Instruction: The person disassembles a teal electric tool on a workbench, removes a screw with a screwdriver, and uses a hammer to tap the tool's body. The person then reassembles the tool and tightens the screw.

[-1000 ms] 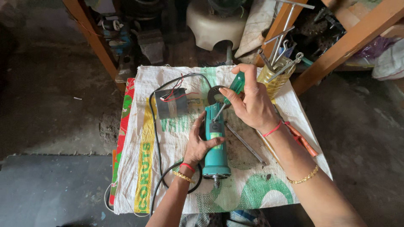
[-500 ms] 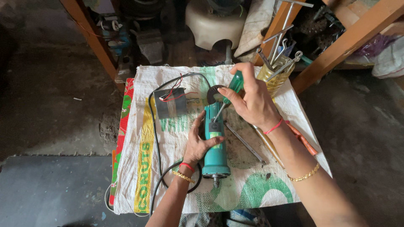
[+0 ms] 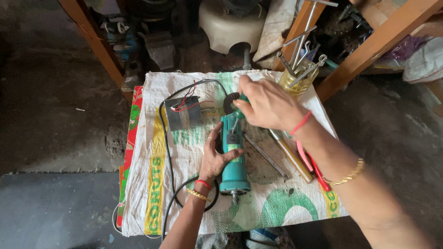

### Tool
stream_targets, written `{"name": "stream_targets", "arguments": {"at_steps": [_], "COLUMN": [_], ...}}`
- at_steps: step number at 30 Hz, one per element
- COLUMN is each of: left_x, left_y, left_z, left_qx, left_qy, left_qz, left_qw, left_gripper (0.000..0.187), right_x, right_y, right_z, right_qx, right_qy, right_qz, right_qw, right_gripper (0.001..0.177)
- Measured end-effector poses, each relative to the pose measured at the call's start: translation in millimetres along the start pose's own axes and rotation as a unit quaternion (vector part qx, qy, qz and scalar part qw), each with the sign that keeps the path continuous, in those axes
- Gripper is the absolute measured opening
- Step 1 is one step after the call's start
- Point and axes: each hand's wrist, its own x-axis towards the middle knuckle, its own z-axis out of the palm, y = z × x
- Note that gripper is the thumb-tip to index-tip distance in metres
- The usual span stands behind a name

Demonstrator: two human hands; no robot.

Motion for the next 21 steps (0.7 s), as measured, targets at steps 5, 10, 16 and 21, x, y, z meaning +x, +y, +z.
{"name": "stream_targets", "arguments": {"at_steps": [5,10,16,21], "left_x": [0.5,1.9,0.1,1.0], "left_y": [-4.4,-2.7,-1.5,25.1], "left_z": [1.5,2.8,6.2,3.5], "left_qx": [-0.057,-0.067,-0.053,0.129], "left_qy": [-0.007,-0.011,-0.003,0.022], "left_qz": [-0.014,-0.023,0.005,-0.028], "left_qw": [0.998,0.997,0.999,0.991], "left_gripper": [0.114,0.112,0.108,0.099], "right_x": [-7.4,-2.4,-8.9,-9.3], "right_y": [5.4,22.3,15.7,0.9], "right_z": [14.1,11.9,19.2,21.9], "right_qx": [0.052,0.061,0.048,0.036], "right_qy": [0.008,0.083,0.104,0.116], "right_qz": [0.076,-0.015,0.01,0.068], "right_qw": [0.996,0.995,0.993,0.99], "right_gripper": [0.023,0.029,0.031,0.032]}}
